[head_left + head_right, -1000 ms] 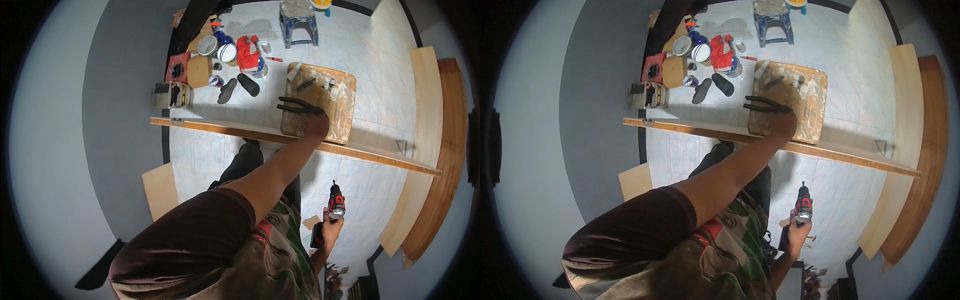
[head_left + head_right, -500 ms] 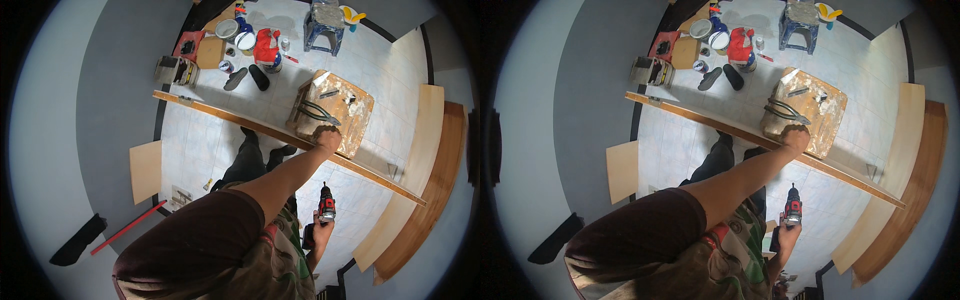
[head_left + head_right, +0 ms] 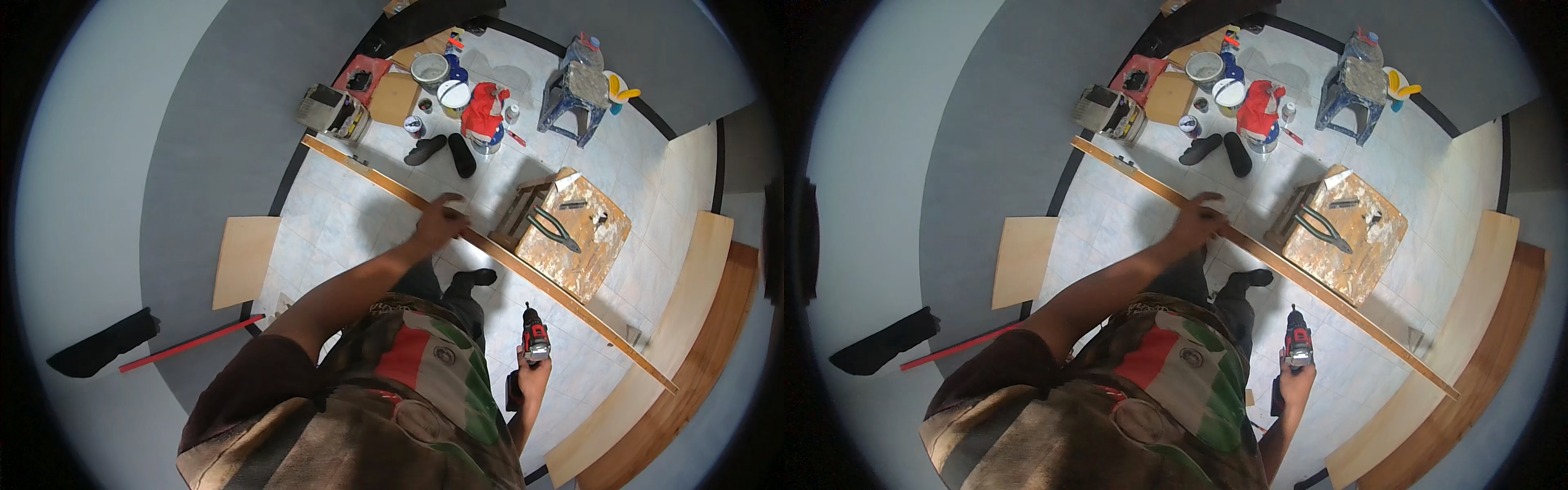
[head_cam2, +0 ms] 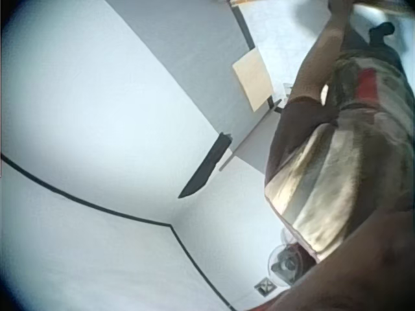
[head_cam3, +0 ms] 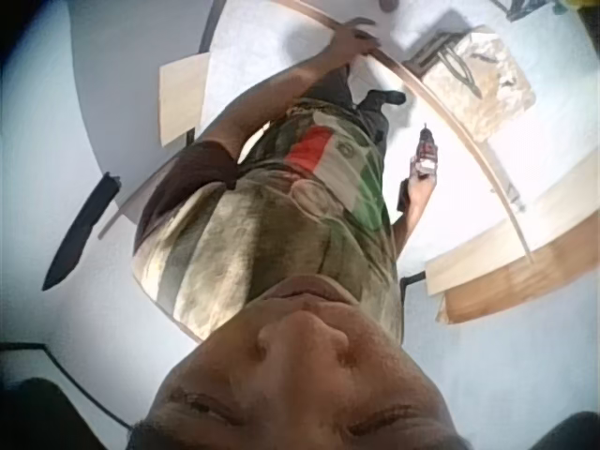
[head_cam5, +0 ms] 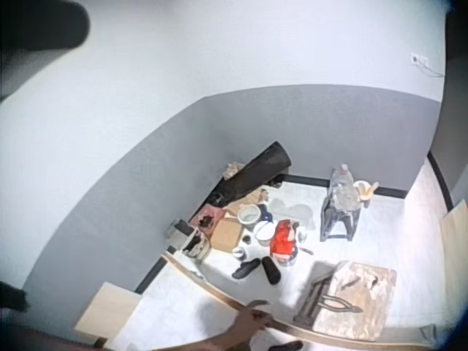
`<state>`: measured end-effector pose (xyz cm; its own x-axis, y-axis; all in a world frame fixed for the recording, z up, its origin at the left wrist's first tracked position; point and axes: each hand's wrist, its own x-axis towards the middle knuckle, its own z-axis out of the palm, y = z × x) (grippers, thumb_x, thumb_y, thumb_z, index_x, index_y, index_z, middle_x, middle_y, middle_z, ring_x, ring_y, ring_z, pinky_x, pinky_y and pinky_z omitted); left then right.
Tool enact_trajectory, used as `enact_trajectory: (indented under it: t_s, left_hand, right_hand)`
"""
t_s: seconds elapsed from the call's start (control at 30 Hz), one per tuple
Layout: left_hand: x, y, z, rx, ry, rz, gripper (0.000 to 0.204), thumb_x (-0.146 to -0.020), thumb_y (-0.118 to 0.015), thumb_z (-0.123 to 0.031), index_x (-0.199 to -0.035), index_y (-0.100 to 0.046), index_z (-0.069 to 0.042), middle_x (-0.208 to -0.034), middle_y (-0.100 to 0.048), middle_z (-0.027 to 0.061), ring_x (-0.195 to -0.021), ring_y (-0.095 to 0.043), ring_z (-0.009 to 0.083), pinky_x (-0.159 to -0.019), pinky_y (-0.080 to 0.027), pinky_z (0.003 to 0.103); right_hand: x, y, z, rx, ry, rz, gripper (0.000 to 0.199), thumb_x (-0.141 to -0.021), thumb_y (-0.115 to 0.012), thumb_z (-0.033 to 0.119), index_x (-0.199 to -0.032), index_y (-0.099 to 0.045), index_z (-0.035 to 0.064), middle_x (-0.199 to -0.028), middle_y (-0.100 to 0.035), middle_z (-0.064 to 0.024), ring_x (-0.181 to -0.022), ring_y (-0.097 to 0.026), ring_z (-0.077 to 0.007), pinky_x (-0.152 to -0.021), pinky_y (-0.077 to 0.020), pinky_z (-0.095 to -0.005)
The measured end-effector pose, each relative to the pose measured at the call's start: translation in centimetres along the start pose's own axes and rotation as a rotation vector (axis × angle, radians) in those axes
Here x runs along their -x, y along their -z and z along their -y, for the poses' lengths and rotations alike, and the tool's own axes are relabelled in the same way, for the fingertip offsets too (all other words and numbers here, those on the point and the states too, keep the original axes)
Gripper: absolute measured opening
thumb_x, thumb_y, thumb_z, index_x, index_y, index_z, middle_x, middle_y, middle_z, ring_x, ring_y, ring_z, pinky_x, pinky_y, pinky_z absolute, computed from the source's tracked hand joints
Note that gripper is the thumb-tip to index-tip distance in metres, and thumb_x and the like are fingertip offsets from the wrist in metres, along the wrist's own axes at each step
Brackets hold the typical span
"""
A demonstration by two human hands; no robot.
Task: The person assembles a wooden furniture frame using a cordless drill. They pick up screws from the floor, position them into pre-drilled holes on the wooden pieces, and drive them in to secure the joints.
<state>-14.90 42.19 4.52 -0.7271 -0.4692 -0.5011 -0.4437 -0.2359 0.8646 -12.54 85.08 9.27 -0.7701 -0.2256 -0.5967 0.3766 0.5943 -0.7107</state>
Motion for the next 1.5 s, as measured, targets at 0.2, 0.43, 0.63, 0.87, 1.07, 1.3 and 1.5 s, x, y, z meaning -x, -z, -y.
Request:
enact_trajectory:
  t_s: [0.2,0.43,0.63,0.87,1.07,1.3,1.5]
  left_hand:
    - [-3.2,18.6,1.3,-0.174,-0.267,-0.181,0.024,-0.099,-0.068,-0.004,-0.122,-0.072,-0.004,-0.1,-0.078,0.0082,-0.09,-0.074,0.0145,-0.077,-0.058,0.029]
    - [-9.1,30.1,1.9,-0.739,-0.507,-0.153,0.014,-0.095,-0.074,-0.008,-0.107,-0.08,-0.007,-0.1,-0.079,0.0126,-0.091,-0.076,0.0257,-0.084,-0.058,0.036]
    - [-12.0,33.3,3.8,-0.832,-0.677,0.13,0.016,-0.091,-0.073,-0.01,-0.105,-0.082,-0.01,-0.1,-0.08,0.0079,-0.091,-0.073,0.027,-0.088,-0.053,0.042]
    - [-12.7,34.4,3.8,-0.84,-0.87,0.158,0.018,-0.09,-0.069,-0.012,-0.101,-0.083,-0.013,-0.1,-0.08,0.0033,-0.095,-0.071,0.0239,-0.09,-0.049,0.04]
    - [-13.4,34.6,4.3,-0.899,-0.951,0.203,0.025,-0.087,-0.069,-0.011,-0.109,-0.082,-0.014,-0.104,-0.078,0.002,-0.097,-0.069,0.0234,-0.091,-0.05,0.04]
    - [-13.0,34.1,4.9,-0.884,-0.937,0.303,0.034,-0.087,-0.067,-0.007,-0.119,-0.078,-0.012,-0.112,-0.073,0.0022,-0.104,-0.064,0.0249,-0.099,-0.052,0.042]
    - [-13.1,34.3,5.2,-0.827,-0.935,0.266,0.033,-0.086,-0.069,-0.006,-0.118,-0.078,-0.011,-0.11,-0.073,0.0024,-0.105,-0.063,0.0243,-0.096,-0.053,0.039]
  right_hand:
    - [-1.9,-5.4,6.6,-0.025,0.078,-0.001,0.033,-0.09,-0.081,0.004,-0.12,-0.068,-0.003,-0.1,-0.075,-0.0079,-0.09,-0.066,-0.0148,-0.085,-0.0546,-0.0341]
    - [-1.9,-14.9,12.1,-0.08,0.016,-0.08,0.033,-0.09,-0.081,0.005,-0.119,-0.068,-0.0028,-0.1,-0.074,-0.0068,-0.089,-0.064,-0.0145,-0.084,-0.0538,-0.034]
    - [1.0,-26.2,15.7,-0.12,-0.045,-0.134,0.032,-0.092,-0.078,0.002,-0.122,-0.069,-0.0027,-0.11,-0.075,-0.0081,-0.098,-0.068,-0.0159,-0.092,-0.0538,-0.0345]
    - [3.8,-35.8,18.6,-0.242,-0.098,-0.115,0.04,-0.095,-0.08,0.007,-0.131,-0.066,-0.0012,-0.118,-0.075,-0.0071,-0.107,-0.067,-0.0163,-0.097,-0.0514,-0.0331]
    - [4.4,-38.1,20.3,-0.111,-0.069,-0.084,0.032,-0.09,-0.075,-0.004,-0.122,-0.068,-0.0049,-0.104,-0.077,-0.0111,-0.094,-0.071,-0.0169,-0.089,-0.0561,-0.0346]
    - [3.2,-39.1,23.7,-0.051,0.008,-0.107,0.037,-0.084,-0.067,-0.009,-0.12,-0.066,-0.0042,-0.101,-0.076,-0.0148,-0.093,-0.072,-0.0198,-0.089,-0.0563,-0.0356]
    - [2.3,-39.8,24.2,-0.011,0.006,-0.079,0.042,-0.079,-0.065,-0.009,-0.121,-0.065,-0.0023,-0.101,-0.077,-0.0171,-0.095,-0.074,-0.0224,-0.091,-0.056,-0.0362]
